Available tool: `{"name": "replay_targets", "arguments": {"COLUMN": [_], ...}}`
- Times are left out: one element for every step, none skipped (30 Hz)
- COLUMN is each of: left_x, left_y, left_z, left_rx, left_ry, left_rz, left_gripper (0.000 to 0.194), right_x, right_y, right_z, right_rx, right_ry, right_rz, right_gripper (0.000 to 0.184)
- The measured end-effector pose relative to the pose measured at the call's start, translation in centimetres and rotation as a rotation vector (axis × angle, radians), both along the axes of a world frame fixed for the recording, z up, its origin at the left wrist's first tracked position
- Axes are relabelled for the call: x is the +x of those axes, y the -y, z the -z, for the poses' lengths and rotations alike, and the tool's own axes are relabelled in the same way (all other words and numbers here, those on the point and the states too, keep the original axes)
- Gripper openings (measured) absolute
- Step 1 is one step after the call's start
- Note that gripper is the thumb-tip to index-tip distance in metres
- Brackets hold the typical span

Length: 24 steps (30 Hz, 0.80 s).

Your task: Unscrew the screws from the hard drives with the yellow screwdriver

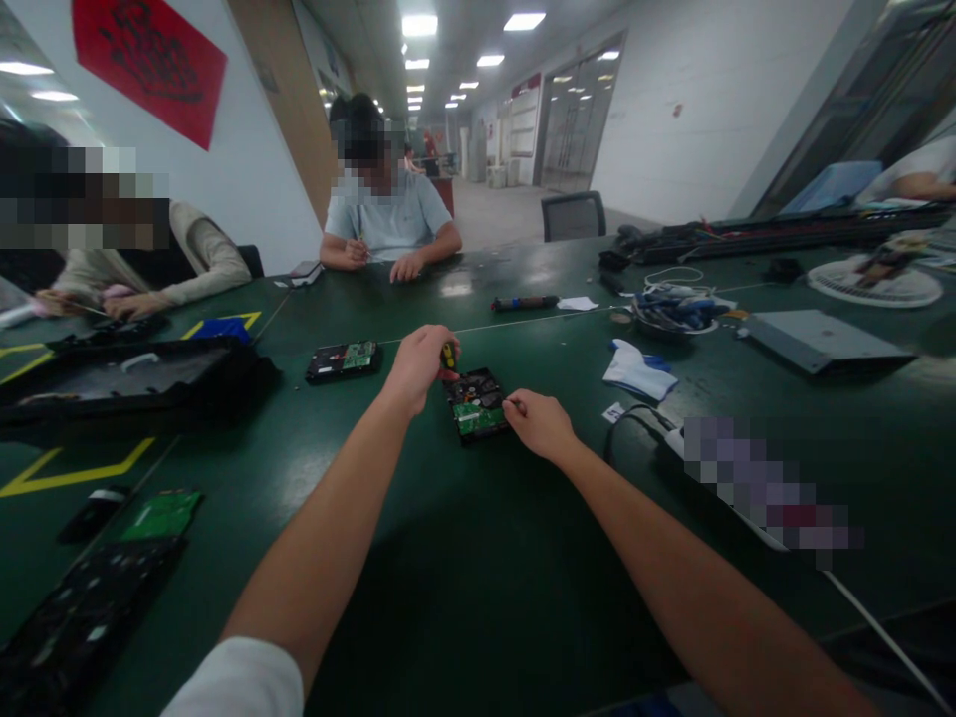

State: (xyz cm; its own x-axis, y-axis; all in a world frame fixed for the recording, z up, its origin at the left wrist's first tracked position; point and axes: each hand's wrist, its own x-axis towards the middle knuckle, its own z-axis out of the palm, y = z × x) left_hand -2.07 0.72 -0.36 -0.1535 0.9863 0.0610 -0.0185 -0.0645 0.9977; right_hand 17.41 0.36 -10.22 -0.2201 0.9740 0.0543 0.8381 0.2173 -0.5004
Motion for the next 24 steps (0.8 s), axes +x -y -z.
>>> {"name": "replay_targets", "arguments": {"left_x": [0.05,0.13,0.23,0.34,0.44,0.51,0.54,0.54,0.50,0.42,0.33,0.23,0.13,0.06,0.02,0.02,0.05,0.11,0.19,0.26,0.32,0.35,0.35,0.30], "left_y": [0.12,0.30,0.49,0.67,0.82,0.91,0.92,0.85,0.72,0.56,0.38,0.23,0.12,0.07,0.09,0.17,0.29,0.42,0.53,0.60,0.61,0.57,0.48,0.35], "left_z": [-0.05,-0.13,-0.24,-0.34,-0.42,-0.47,-0.48,-0.44,-0.36,-0.26,-0.16,-0.06,0.00,0.03,0.02,-0.04,-0.12,-0.21,-0.30,-0.37,-0.41,-0.42,-0.39,-0.33], "left_rx": [0.046,0.076,0.089,0.086,0.072,0.040,-0.001,-0.041,-0.075,-0.100,-0.115,-0.118,-0.108,-0.091,-0.071,-0.051,-0.038,-0.042,-0.062,-0.090,-0.118,-0.144,-0.164,-0.176], "left_ry": [-0.081,-0.142,-0.172,-0.175,-0.153,-0.110,-0.051,0.016,0.084,0.144,0.188,0.208,0.203,0.177,0.135,0.091,0.058,0.046,0.056,0.081,0.117,0.159,0.199,0.229], "left_rz": [-0.036,-0.051,-0.037,-0.006,0.030,0.071,0.111,0.147,0.178,0.198,0.205,0.198,0.180,0.152,0.126,0.109,0.109,0.125,0.152,0.177,0.192,0.191,0.178,0.158], "left_gripper": [0.012,0.015,0.017,0.018,0.018,0.017,0.016,0.014,0.012,0.011,0.010,0.009,0.010,0.011,0.013,0.016,0.017,0.019,0.019,0.019,0.017,0.015,0.012,0.011], "right_x": [-0.09,-0.14,-0.17,-0.17,-0.14,-0.10,-0.06,-0.03,0.00,0.02,0.03,0.04,0.04,0.04,0.04,0.04,0.05,0.06,0.07,0.08,0.09,0.10,0.11,0.13], "right_y": [0.01,0.03,0.05,0.07,0.10,0.12,0.14,0.16,0.18,0.20,0.21,0.23,0.24,0.25,0.26,0.27,0.27,0.27,0.27,0.26,0.26,0.26,0.25,0.25], "right_z": [-0.07,-0.13,-0.18,-0.22,-0.25,-0.26,-0.25,-0.24,-0.21,-0.19,-0.17,-0.17,-0.17,-0.17,-0.18,-0.19,-0.20,-0.20,-0.19,-0.17,-0.15,-0.13,-0.11,-0.10], "right_rx": [-0.004,-0.005,-0.006,-0.007,-0.007,-0.007,-0.008,-0.007,-0.004,0.000,0.004,0.007,0.007,0.004,0.000,-0.004,-0.005,0.000,0.008,0.014,0.018,0.018,0.015,0.011], "right_ry": [0.005,0.009,0.010,0.012,0.014,0.016,0.018,0.021,0.025,0.029,0.031,0.031,0.031,0.031,0.031,0.035,0.041,0.048,0.053,0.056,0.057,0.056,0.056,0.057], "right_rz": [0.005,0.005,0.000,-0.004,-0.009,-0.013,-0.015,-0.015,-0.015,-0.017,-0.022,-0.026,-0.031,-0.033,-0.034,-0.032,-0.029,-0.028,-0.029,-0.030,-0.031,-0.031,-0.032,-0.030], "right_gripper": [0.026,0.026,0.026,0.026,0.026,0.026,0.026,0.026,0.026,0.026,0.026,0.027,0.027,0.028,0.028,0.028,0.028,0.028,0.028,0.028,0.027,0.028,0.028,0.029]}}
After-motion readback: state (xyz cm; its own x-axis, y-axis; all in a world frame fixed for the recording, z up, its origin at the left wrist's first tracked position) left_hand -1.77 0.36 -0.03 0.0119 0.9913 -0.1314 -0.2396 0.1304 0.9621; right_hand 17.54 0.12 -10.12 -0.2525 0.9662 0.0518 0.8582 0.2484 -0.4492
